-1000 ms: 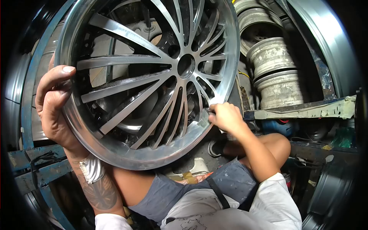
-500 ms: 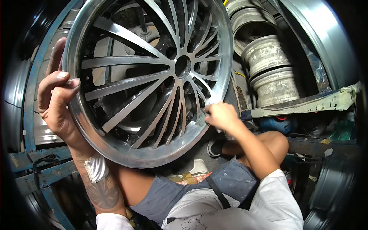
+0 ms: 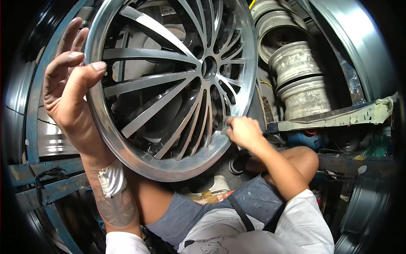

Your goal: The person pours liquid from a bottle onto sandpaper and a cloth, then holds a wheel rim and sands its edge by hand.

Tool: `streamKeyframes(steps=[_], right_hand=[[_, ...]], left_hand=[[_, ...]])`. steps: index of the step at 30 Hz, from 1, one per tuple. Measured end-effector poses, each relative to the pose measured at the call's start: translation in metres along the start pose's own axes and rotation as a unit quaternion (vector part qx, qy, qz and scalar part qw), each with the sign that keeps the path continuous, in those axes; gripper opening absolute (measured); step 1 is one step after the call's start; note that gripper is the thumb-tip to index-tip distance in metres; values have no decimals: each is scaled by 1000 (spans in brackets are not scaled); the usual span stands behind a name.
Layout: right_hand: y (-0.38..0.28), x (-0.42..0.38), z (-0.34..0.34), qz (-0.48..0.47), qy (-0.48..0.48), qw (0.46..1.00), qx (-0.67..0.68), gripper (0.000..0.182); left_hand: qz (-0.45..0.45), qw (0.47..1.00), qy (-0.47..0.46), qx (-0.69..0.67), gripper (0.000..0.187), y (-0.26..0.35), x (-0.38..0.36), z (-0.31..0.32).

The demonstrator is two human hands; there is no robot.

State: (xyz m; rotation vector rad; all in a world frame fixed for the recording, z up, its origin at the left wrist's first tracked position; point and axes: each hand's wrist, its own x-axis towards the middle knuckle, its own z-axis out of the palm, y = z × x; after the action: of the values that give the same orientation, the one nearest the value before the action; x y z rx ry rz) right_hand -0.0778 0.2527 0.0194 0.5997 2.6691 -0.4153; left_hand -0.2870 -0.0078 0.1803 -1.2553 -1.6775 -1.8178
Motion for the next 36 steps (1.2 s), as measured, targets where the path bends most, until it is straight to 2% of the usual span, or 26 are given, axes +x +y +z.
streamKeyframes(steps=[2, 4, 6, 7, 9, 10, 11, 13, 15, 16, 19, 20, 21, 23, 25, 27, 30, 32, 35, 36], right_hand=[[-1, -5, 0, -13, 6, 1000, -4, 30], [7, 8, -9, -9, 4, 1000, 1, 30], [5, 6, -5, -9, 28, 1000, 6, 29], [4, 2, -2, -18, 3, 1000, -3, 28], [-1, -3, -6, -25, -12, 999, -18, 27], [6, 6, -9, -26, 4, 1000, 12, 28], [13, 13, -16, -15, 4, 1000, 20, 28], [8, 10, -8, -25, 3, 1000, -15, 29], [-3, -6, -5, -52, -44, 997, -28, 30], [1, -5, -9, -60, -31, 998, -5, 31], [11, 11, -20, -25, -29, 999, -8, 33], [3, 4, -12, -47, -41, 998, -31, 33], [-4, -5, -4, -71, -52, 995, -56, 32], [4, -7, -6, -83, -24, 996, -11, 30], [12, 7, -21, -36, -13, 999, 21, 29], [4, -5, 4, -68, -2, 997, -38, 29], [3, -10, -6, -44, -22, 999, -20, 30], [20, 7, -13, -30, -24, 999, 8, 36], [-9, -21, 1, -58, -55, 996, -50, 37], [4, -16, 1, -65, -32, 997, -2, 37]], left_hand=[[-52, 996, 43, -63, 16, 1, 6, 6], [19, 992, 2, 125, 21, 0, -1, 0], [-2, 991, 21, 135, 25, 2, 2, 3], [-12, 990, 30, 140, 27, 2, 4, 5], [-99, 985, 121, -69, 27, 2, 14, 12], [-112, 983, 124, -79, 26, 3, 14, 11], [-131, 981, 108, -88, 29, 1, 14, 7], [-112, 980, 84, -138, 38, -8, 15, 4], [-100, 987, 56, -109, 50, -11, 17, 1], [-119, 991, 48, -48, 61, -9, 16, -3], [-143, 987, 63, -45, 67, -2, 11, -3], [-124, 991, 39, -14, 70, -6, 11, -8], [-119, 992, 32, -2, 70, -6, 11, -11], [-114, 993, 24, 26, 69, -5, 6, -18], [-136, 990, 31, -2, 66, -6, 2, -25], [-146, 987, 49, -43, 64, -8, -1, -26], [-146, 986, 68, -31, 62, -4, -3, -21], [-177, 982, 47, -44, 62, 4, -3, -20], [-128, 989, 63, -24, 62, -4, -5, -22], [-126, 988, 78, -30, 61, -3, -5, -20]])
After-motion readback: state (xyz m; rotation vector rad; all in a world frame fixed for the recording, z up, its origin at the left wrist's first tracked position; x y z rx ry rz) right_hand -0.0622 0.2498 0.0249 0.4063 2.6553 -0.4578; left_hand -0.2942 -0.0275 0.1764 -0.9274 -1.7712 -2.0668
